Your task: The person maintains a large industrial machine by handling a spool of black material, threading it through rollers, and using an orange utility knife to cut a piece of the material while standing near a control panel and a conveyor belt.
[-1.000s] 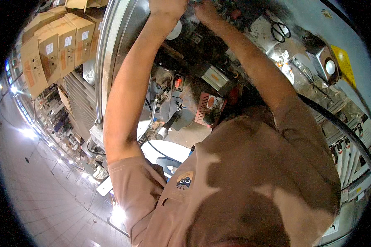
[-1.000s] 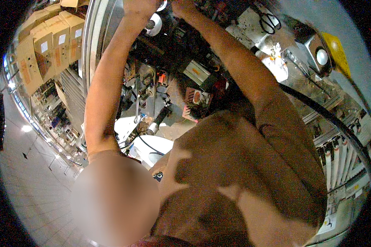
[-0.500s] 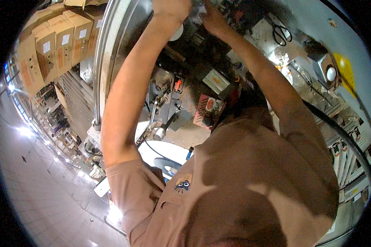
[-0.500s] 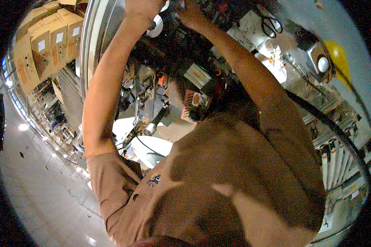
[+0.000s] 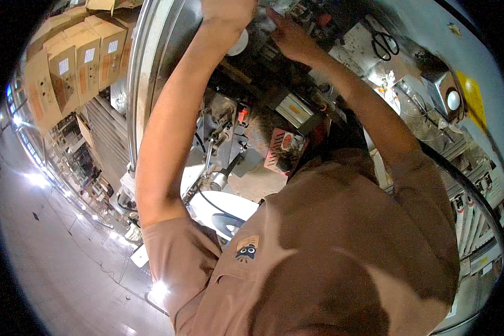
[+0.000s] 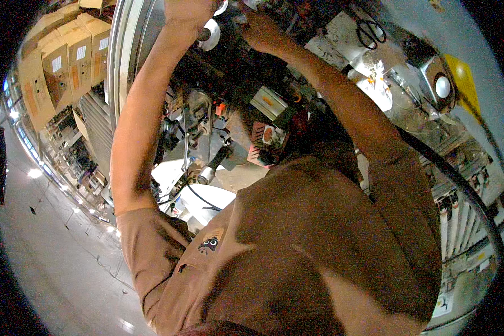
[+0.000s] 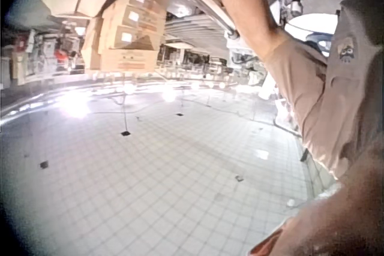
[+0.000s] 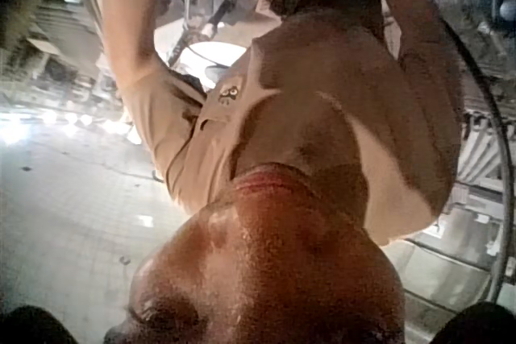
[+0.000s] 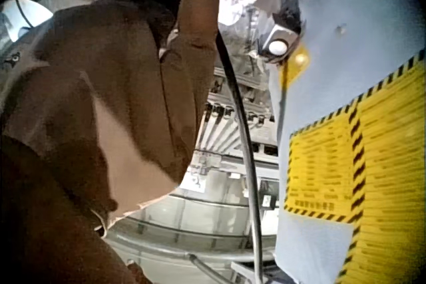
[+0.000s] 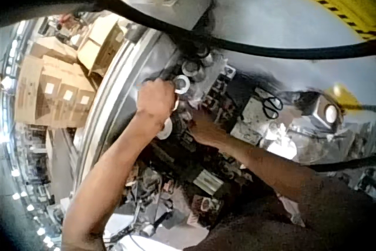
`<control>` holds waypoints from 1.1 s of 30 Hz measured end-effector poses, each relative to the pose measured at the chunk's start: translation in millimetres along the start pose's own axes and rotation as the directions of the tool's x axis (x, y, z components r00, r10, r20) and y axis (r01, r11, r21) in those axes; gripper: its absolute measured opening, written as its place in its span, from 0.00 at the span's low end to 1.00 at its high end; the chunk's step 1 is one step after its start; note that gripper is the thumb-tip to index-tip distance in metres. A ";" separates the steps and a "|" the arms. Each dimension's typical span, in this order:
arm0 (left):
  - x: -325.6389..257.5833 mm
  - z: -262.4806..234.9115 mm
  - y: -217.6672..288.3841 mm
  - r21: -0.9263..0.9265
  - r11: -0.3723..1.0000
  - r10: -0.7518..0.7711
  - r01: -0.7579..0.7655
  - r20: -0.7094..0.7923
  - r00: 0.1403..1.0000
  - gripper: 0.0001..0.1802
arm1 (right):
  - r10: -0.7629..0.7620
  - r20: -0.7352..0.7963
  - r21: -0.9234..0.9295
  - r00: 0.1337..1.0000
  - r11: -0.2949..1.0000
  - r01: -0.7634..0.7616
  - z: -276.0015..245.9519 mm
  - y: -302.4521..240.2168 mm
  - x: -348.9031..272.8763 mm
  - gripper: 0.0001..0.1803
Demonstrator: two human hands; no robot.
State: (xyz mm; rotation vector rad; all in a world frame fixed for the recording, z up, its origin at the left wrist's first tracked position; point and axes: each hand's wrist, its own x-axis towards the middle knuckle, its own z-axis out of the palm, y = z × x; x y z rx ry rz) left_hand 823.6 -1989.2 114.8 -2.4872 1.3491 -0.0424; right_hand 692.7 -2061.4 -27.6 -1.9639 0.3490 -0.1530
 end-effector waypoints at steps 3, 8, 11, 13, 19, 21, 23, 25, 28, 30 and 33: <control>3.7 -3.8 3.3 0.040 0.999 0.036 -0.037 0.028 0.999 0.11 | -0.150 -0.296 0.223 0.943 0.950 0.220 -7.7 -0.8 20.0 0.33; 14.2 -10.5 13.6 0.023 0.999 0.040 -0.039 -0.051 0.998 0.11 | 0.115 -0.282 0.133 0.952 0.988 -0.080 31.6 29.0 35.9 0.38; -0.3 -10.2 4.5 0.040 0.999 -0.036 0.033 0.068 0.997 0.12 | 0.022 0.175 -0.196 0.984 0.980 0.013 23.4 11.2 -10.2 0.35; -1.3 -24.0 2.8 0.043 0.997 -0.075 0.070 0.134 0.988 0.13 | 0.027 -0.130 -0.120 0.991 0.992 -0.043 33.9 7.8 -9.3 0.37; 0.7 -25.9 11.7 0.029 0.997 -0.069 0.065 0.124 0.990 0.13 | 0.291 -0.034 0.352 0.956 0.899 -0.261 -2.0 -10.2 26.7 0.42; 7.7 -27.5 13.6 0.040 0.997 -0.073 0.068 0.148 0.986 0.13 | 0.086 -0.151 0.328 0.985 0.944 -0.032 8.7 -7.6 16.1 0.40; 6.3 -21.3 11.6 0.077 0.994 -0.093 0.078 0.206 0.974 0.12 | 0.085 -0.122 0.125 0.989 0.990 -0.070 13.8 0.7 1.4 0.39; -0.5 -18.8 7.4 0.035 0.997 -0.073 0.069 0.119 0.990 0.12 | 0.089 -0.099 -0.085 0.991 0.992 -0.098 11.0 7.0 -10.0 0.38; -0.5 -16.6 9.8 -0.008 0.997 -0.071 0.072 0.052 0.996 0.12 | 0.203 -0.260 0.106 0.944 0.978 -0.181 -1.8 8.0 13.4 0.37; 0.0 -17.7 12.2 -0.025 0.998 -0.058 0.061 0.100 0.993 0.13 | 0.049 -0.394 0.049 0.918 0.998 -0.032 6.5 19.9 14.8 0.39; -11.3 -23.1 2.8 -0.034 0.994 -0.096 0.105 0.198 0.975 0.14 | -0.069 -0.308 -0.019 0.949 0.998 0.067 -4.5 -3.1 3.6 0.42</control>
